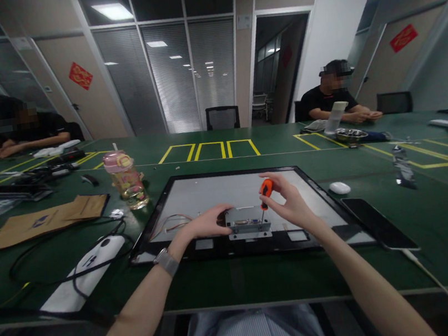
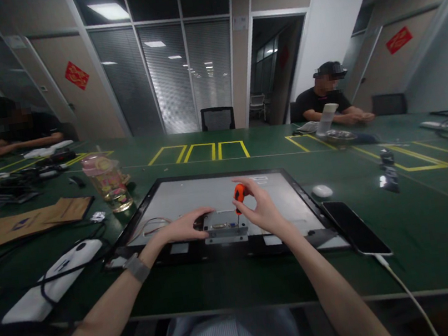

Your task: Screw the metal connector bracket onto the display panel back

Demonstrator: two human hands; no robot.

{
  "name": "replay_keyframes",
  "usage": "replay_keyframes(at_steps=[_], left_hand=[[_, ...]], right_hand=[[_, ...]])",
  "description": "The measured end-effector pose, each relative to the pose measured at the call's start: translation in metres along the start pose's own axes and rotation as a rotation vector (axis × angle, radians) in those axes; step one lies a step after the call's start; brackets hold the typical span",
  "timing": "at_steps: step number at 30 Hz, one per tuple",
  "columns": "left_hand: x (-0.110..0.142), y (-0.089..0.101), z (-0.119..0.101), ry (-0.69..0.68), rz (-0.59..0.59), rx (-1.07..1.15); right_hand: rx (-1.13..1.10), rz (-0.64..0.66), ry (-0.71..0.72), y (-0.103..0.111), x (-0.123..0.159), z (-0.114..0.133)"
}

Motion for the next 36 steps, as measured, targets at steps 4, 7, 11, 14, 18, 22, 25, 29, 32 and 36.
replay_keyframes(at_steps=[4,7,11,14,18,22,25,29,32,36], left_hand=[[-0.0013,0.0000,0.0022,0.011,-0.008,0.010],[-0.0015,-0.0001,0.0028,0.017,-0.011,0.013],[-0.0011,-0.0001,0.0024,0.011,-0.011,0.017],[-0.0007,-0.0001,0.0017,0.003,-0.010,0.005],[-0.0007,0.0001,0.0007,-0.008,-0.008,-0.016],[-0.0010,-0.0001,0.0012,-0.006,-0.005,-0.007],[-0.0011,-0.0003,0.0024,0.000,-0.005,0.003],[-0.0015,-0.0013,0.0034,-0.002,-0.001,0.006],[-0.0023,-0.0015,0.0046,0.005,-0.006,-0.006],[-0.0021,-0.0012,0.0033,-0.003,-0.008,-0.019]], right_hand=[[-0.001,0.026,0.021,-0.0011,-0.0001,0.0016],[0.027,0.078,0.020,-0.0045,-0.0002,0.0010],[-0.007,0.080,-0.014,-0.0070,0.0002,-0.0038],[-0.074,0.060,-0.029,-0.0081,0.0008,-0.0062],[-0.123,0.057,-0.039,-0.0084,0.0016,-0.0064],[-0.030,0.078,-0.035,-0.0053,0.0001,-0.0037],[0.014,0.078,-0.028,-0.0033,-0.0018,-0.0022],[-0.006,0.054,-0.002,-0.0031,-0.0025,-0.0003],[-0.049,0.046,0.007,-0.0037,-0.0016,0.0007],[-0.009,0.071,0.013,-0.0031,-0.0015,0.0015]])
Point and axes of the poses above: each hand's wrist, its own x-axis away from the middle knuckle, its own y-axis out of the back of the hand, z = x × y, the point moved 9 cm from there along -x, towards the middle knuckle, and after that the axes turned 13 degrees about y, right-handed, at the moved point
